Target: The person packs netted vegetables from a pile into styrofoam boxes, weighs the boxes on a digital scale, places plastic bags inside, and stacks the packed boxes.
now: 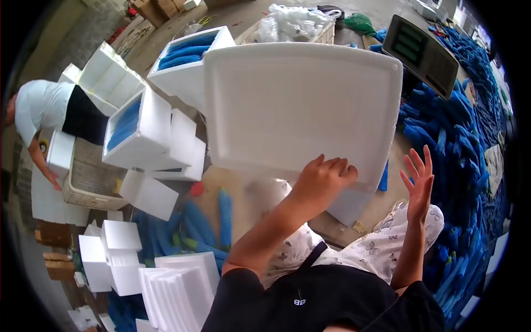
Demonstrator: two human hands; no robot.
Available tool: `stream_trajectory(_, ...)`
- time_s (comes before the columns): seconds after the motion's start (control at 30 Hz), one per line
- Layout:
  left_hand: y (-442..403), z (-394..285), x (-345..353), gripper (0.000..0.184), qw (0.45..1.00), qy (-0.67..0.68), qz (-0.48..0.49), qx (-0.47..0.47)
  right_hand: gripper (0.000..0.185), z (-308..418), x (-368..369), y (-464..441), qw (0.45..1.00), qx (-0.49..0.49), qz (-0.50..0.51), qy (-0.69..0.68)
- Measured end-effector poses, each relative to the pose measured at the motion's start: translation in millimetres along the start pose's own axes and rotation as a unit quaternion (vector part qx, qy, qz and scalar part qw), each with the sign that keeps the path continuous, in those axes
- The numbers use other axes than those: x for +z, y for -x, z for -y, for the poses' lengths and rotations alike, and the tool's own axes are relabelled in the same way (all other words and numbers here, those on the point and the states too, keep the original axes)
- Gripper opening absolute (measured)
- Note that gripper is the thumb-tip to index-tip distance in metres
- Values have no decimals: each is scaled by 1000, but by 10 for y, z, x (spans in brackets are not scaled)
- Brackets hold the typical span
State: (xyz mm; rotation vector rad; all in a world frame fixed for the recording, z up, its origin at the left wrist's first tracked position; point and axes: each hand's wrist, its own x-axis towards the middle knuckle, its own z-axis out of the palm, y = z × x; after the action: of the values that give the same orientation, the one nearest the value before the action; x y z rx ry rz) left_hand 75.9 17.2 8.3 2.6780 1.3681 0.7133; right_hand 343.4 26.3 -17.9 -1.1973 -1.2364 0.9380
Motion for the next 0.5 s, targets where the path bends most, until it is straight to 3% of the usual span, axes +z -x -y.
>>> stream_trajectory(0.03,-165,-82,217,32,995,41,90,31,77,-39,-109,-8,999,28,1,-39)
stream_trajectory(0.1,-322,-208,981,30,966,113,222,63,81,-370,-209,12,982,187,25,-4)
stream_trajectory(0.13,-304,-215,1423,26,961,89,241,103,80,-645,-191,-15,972,224,59,-36)
stream_trajectory(0.17,-239,-183,1777,24,952,70,260,142,74,-1399,-362,52,977,195,72,44)
stream_trajectory(0.2,-224,-74,1956,24,949,76,268,151,74,-1827,-387,156,974,216,31,69)
stream_trajectory(0.23,-266,118,2067,24,946,99,224,212,75,-2100,-423,281,957,197,32,209)
stream_trajectory(0.27,-365,363,2105,26,939,120,177,270,76,-2050,-380,345,928,261,8,264)
stream_trajectory(0.33,-966,728,1516,29,943,132,293,84,77,-2116,-457,478,915,282,1,288)
stream_trajectory(0.4,-1416,1519,1177,19,987,98,125,-3,80,-2203,-559,567,931,315,-18,185)
stream_trajectory(0.43,-1611,2022,1144,11,995,-13,75,-61,81,-2109,-566,535,916,368,-26,160)
stream_trajectory(0.47,-1765,2576,1107,10,994,12,-41,-98,79,-1885,-489,397,901,412,-33,131)
stream_trajectory(0.5,-1905,3174,1158,21,981,22,-87,-174,77,-2060,-590,488,907,396,-26,142)
